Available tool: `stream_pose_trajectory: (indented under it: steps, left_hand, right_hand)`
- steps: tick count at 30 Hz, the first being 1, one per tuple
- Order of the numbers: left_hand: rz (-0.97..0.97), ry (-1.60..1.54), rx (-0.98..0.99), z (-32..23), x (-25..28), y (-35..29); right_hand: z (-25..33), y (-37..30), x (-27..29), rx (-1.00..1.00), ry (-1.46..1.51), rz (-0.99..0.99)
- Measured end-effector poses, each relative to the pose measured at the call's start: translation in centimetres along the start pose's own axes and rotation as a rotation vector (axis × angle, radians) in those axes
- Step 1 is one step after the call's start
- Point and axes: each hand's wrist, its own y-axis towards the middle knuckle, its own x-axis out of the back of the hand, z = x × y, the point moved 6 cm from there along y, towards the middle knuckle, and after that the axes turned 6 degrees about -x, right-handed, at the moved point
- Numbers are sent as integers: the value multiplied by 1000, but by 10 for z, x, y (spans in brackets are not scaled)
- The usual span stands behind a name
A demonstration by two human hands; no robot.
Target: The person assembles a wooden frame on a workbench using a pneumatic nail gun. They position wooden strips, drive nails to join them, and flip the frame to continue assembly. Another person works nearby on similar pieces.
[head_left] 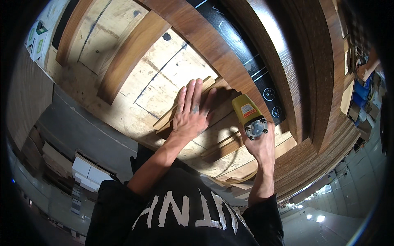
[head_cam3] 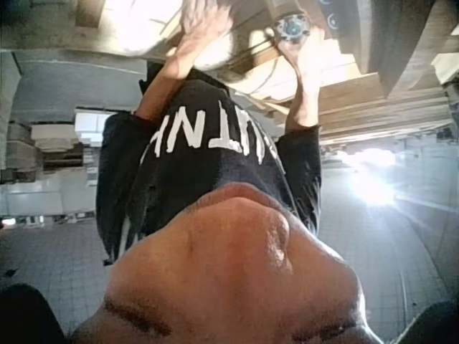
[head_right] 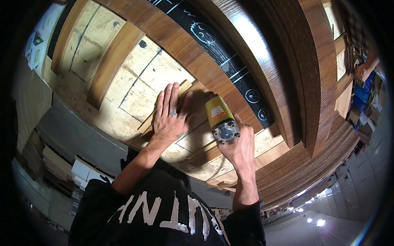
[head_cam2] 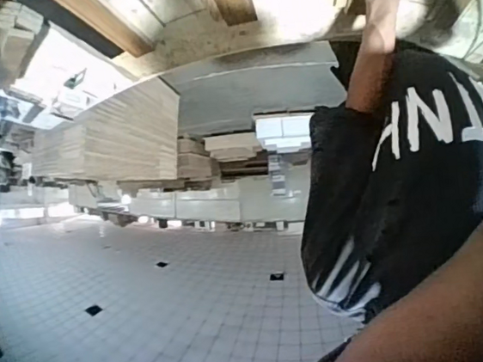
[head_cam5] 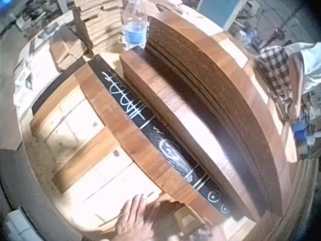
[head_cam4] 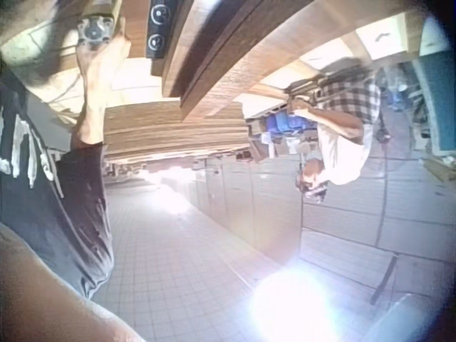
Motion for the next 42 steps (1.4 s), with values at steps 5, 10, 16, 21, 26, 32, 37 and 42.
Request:
stream_pose_trajectory:
  steps: [5,10,16,21,26,32,37,42]
  left_hand:
    - [9,-68,1,1,0,-1]
    - [31,-94,3,1,-2,-2]
    - [5,-90,-10,0,0,-4]
    - [45,-74,-11,-1,-2,-4]
    - [109,2,-36,-3,7,-5]
    - [-132,-131,-18,8,9,-1]
    - [-18,-547,-103,25,26,-3]
    - [-211,-60,33,135,88,11]
  right_hand:
    - [5,1,3,23,18,-27]
    - [28,8,6,129,6,-72]
    - [37,10,7,197,173,-82]
    - [29,13,1,244,-13,-134]
    - [28,-9,-7,163,320,-11]
    - [39,-32,-21,28,179,-76]
    - [37,-30,-24,20,332,-151]
    - [49,-40,-23,-152,291,-116]
